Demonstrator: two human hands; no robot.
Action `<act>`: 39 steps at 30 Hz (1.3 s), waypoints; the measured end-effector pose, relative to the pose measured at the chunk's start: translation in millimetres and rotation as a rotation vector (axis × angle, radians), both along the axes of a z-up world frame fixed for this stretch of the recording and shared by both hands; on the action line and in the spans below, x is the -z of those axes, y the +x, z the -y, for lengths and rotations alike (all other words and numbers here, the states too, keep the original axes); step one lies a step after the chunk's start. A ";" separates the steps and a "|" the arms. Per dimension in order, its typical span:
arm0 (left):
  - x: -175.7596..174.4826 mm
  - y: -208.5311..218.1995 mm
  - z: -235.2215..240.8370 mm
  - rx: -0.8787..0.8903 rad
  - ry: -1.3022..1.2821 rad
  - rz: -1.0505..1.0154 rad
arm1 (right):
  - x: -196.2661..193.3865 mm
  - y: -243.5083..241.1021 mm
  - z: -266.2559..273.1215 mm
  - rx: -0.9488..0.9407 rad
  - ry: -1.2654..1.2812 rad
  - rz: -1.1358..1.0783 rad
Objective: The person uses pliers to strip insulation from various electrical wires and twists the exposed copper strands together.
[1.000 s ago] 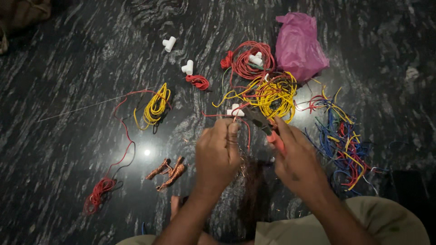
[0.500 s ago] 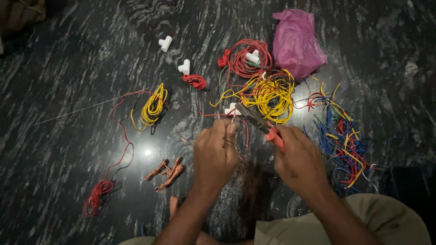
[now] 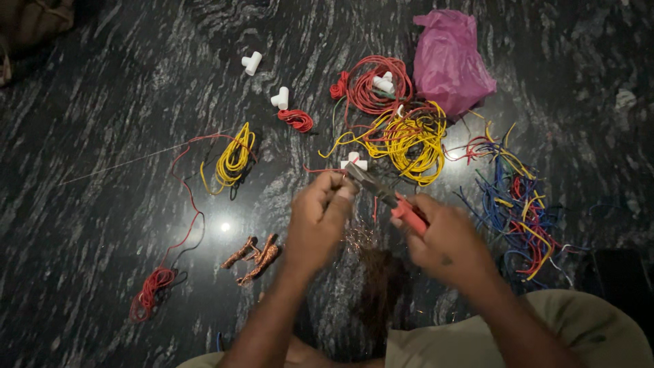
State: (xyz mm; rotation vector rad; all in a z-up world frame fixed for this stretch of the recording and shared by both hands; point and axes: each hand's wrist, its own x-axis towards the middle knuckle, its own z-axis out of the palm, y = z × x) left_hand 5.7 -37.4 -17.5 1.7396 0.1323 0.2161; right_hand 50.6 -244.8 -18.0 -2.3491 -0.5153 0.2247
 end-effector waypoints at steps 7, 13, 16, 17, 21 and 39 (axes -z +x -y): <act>-0.6 8.7 25.1 -0.367 0.245 0.054 | 10.9 -1.7 -0.3 -0.011 0.010 -0.262; 7.0 4.6 32.3 -0.514 0.182 0.052 | 31.1 -25.5 -12.9 0.203 0.416 -0.754; 10.8 5.5 38.2 -0.539 0.283 0.180 | 28.7 -26.3 -14.5 0.221 0.538 -0.862; 12.8 4.1 42.0 -0.542 0.326 0.165 | 27.4 -26.0 -14.0 0.223 0.539 -0.861; 18.9 1.7 50.7 -0.549 0.505 0.208 | 20.0 -20.7 -8.7 0.279 0.499 -0.954; 29.3 -15.2 91.3 -0.428 0.829 0.463 | 35.1 18.5 16.9 0.463 0.830 -1.149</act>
